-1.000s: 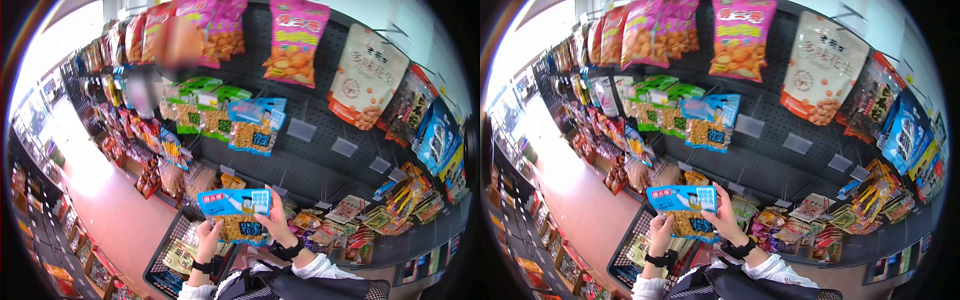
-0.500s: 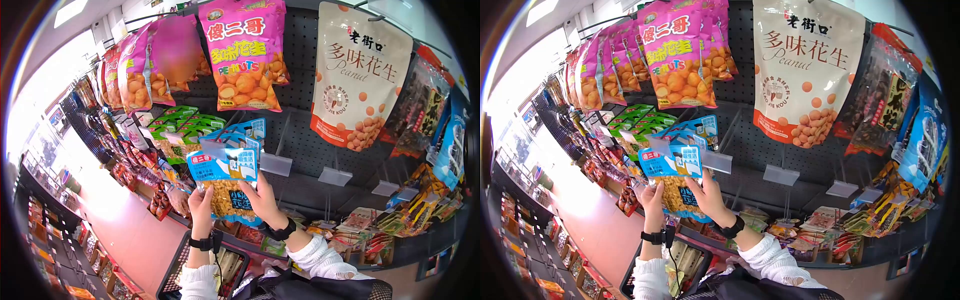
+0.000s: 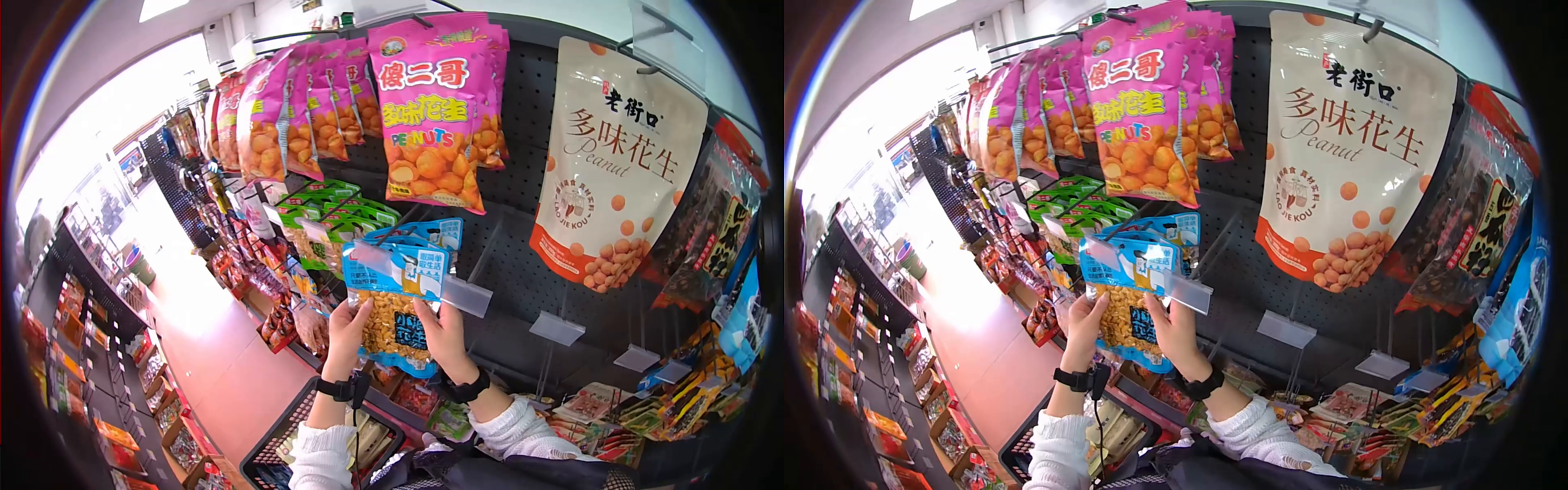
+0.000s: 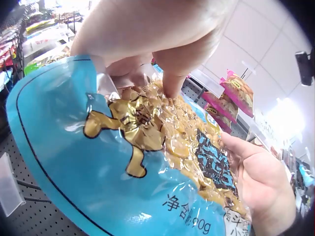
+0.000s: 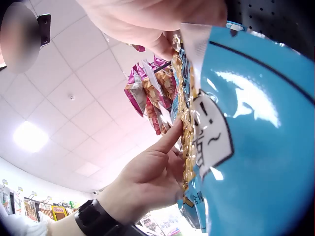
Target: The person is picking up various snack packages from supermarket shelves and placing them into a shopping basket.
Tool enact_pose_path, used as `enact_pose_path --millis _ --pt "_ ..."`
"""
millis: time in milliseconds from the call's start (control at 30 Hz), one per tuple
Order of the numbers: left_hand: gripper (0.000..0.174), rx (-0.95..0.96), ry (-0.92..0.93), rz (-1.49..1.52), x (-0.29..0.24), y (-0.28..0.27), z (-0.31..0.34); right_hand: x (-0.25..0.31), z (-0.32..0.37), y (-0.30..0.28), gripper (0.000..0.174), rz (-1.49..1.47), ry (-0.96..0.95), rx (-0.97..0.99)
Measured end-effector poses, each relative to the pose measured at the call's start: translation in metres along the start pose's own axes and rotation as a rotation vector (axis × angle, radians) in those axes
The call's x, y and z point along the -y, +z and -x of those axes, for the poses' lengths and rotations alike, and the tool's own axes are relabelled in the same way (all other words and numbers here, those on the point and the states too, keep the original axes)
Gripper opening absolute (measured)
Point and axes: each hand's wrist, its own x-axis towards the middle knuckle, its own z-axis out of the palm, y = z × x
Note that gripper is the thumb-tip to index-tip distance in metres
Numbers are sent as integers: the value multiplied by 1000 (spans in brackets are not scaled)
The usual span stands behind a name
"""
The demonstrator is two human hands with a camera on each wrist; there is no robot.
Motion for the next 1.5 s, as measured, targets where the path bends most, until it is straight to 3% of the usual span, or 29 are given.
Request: enact_pose_path --millis 200,233,267,333,400,467,533,667,733,800,867,933,1033,1067,1133,1200,1333,1500 --pt "31 -39 -57 -80 7 -5 7 -13 -8 -5 24 89 -92 -10" --pt "35 -37 55 -103 20 -13 8 -15 -8 -8 22 119 -93 -21" --pt "35 -51 49 -99 28 -24 18 -16 -9 -9 21 149 -95 -31" --pt "35 -178 -31 14 30 -42 48 -9 -8 -9 23 97 -116 -54" --pt "32 -271 -97 -44 63 -93 75 -21 -3 -13 25 -30 -89 -89" --pt "28 -390 -222 15 79 -137 125 -20 17 -23 30 90 144 -75" --pt "24 -569 -275 22 105 -180 177 -34 38 -17 30 -97 -49 -190" --pt "25 -1010 -436 -296 164 -249 294 -19 118 15 42 470 -303 -184" --pt "30 -1088 -573 -827 188 -272 348 -10 172 39 47 544 -276 117" --pt "37 -1100 -738 -876 183 -279 378 -16 210 64 44 432 -152 623" --pt "42 -1264 -705 -995 195 -286 399 -20 247 92 43 321 40 938" --pt "50 -1320 -665 -1178 202 -297 420 -26 287 111 44 292 30 1120" --pt "56 -1362 -775 -1087 217 -321 439 -28 325 147 45 296 74 1339" --pt "55 -1301 -901 -1026 225 -330 450 -32 337 155 45 312 96 1427" --pt "54 -1220 -981 -950 229 -339 462 -47 362 164 43 362 69 1607" --pt "48 -1168 -920 -972 231 -335 467 -59 384 171 42 358 -3 1713" --pt "55 -1061 -1168 -853 217 -336 465 -72 410 185 39 343 57 1849" --pt "53 -858 -1193 -863 204 -338 469 -78 418 205 36 310 39 1884"
